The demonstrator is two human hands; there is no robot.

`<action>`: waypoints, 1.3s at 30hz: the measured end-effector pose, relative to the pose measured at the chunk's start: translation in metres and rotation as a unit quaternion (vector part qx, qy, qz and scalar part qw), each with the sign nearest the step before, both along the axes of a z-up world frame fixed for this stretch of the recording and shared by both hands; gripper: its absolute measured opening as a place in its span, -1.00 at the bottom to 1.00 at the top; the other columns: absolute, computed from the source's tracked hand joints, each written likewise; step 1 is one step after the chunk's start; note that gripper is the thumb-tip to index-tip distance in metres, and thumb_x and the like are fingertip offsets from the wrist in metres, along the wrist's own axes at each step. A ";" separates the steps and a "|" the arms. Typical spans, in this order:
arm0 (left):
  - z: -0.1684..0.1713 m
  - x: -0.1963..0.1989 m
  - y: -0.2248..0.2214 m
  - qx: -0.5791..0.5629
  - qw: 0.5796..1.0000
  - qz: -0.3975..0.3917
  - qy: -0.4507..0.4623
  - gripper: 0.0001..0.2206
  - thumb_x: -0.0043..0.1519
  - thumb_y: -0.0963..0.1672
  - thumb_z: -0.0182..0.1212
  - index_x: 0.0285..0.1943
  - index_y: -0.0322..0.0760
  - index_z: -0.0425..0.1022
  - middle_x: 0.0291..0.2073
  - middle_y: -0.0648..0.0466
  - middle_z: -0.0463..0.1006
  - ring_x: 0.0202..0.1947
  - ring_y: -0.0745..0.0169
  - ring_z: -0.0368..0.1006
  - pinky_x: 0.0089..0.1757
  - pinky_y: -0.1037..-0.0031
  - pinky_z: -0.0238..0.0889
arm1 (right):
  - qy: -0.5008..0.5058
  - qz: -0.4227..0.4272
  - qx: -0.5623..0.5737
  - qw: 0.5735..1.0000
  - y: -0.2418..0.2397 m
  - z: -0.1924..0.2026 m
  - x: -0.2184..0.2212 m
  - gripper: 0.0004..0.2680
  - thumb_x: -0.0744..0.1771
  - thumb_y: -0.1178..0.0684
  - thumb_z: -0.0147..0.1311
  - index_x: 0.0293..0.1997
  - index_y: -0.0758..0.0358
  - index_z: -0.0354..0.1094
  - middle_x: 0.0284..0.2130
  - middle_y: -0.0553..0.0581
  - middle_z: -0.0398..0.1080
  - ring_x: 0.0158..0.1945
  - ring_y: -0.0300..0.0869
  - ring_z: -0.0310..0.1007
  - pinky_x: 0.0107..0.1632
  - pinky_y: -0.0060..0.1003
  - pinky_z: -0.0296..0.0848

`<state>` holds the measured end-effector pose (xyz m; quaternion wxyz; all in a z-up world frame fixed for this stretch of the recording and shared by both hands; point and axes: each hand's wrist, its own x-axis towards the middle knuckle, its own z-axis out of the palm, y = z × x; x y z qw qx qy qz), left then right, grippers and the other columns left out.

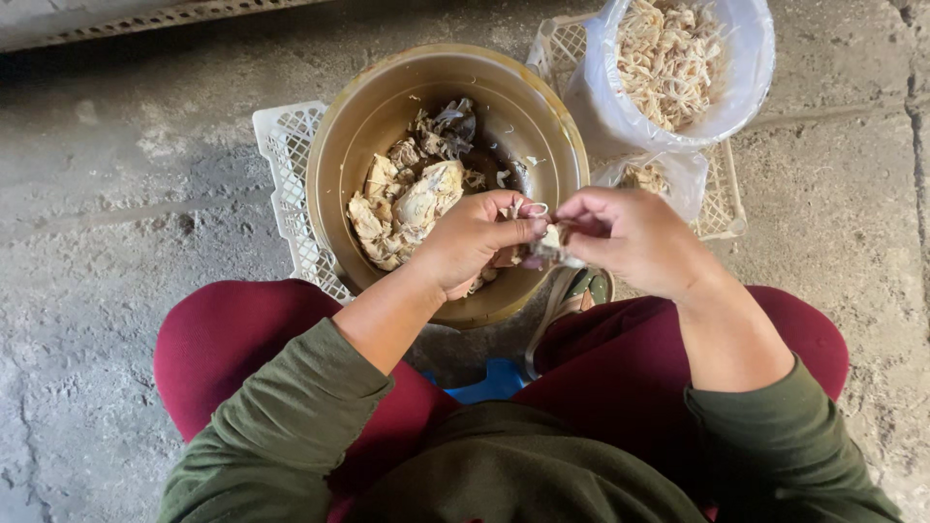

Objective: The person sits on the floor and uses both hands to pull apart cooked chicken pieces, separating the meat into shreds. The shredded meat is placed into a white bucket, while the bones and remaining scraps are left in a brown bowl.

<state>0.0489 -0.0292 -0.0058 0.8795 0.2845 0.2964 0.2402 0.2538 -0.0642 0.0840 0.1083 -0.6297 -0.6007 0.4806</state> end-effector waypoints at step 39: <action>0.018 -0.058 0.010 -0.023 0.988 0.080 -0.132 -0.46 0.21 -0.37 -0.17 0.46 -0.52 0.12 0.14 -0.07 0.42 0.07 0.21 0.44 0.10 0.37 0.41 | -0.008 -0.074 0.172 0.982 0.028 -0.003 -0.072 -0.85 0.33 0.17 0.20 -0.01 0.17 0.55 -0.20 0.08 0.63 -0.22 -0.19 0.63 -0.19 -0.30 0.57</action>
